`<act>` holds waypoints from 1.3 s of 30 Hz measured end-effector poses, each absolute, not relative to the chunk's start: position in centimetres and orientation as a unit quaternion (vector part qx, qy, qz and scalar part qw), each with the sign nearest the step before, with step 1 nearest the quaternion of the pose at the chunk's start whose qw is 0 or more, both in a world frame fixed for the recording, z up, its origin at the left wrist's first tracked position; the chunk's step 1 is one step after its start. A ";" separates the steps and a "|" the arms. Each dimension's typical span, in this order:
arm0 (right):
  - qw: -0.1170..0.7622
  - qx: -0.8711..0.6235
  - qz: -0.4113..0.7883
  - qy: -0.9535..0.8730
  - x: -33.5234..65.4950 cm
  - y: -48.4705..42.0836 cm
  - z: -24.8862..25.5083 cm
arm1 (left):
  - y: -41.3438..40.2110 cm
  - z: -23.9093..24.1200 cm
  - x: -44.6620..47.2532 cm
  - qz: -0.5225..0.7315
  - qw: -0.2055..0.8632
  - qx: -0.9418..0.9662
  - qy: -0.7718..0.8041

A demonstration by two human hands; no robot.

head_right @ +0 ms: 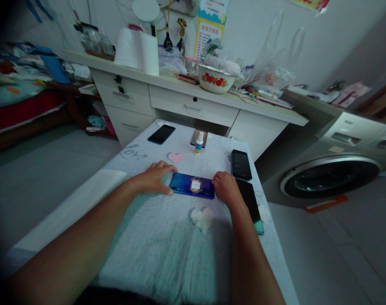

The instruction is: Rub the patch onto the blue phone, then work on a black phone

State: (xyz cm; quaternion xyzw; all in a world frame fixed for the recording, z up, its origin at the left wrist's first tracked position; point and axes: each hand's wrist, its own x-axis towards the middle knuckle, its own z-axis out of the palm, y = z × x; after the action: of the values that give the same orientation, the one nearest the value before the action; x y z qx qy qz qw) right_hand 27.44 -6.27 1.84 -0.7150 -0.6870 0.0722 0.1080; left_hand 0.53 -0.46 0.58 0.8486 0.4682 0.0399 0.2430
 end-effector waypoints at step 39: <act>0.207 -0.616 0.309 -0.694 27.6 -8.3 3.1 | -0.4 0.4 0.6 0.041 0.240 0.848 0.470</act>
State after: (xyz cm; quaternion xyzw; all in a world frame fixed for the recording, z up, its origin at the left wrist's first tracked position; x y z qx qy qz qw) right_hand 27.63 -8.31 3.11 -0.6158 -0.6944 0.3092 0.2072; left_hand 0.58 -0.42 0.41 0.8482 0.4705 0.0412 0.2397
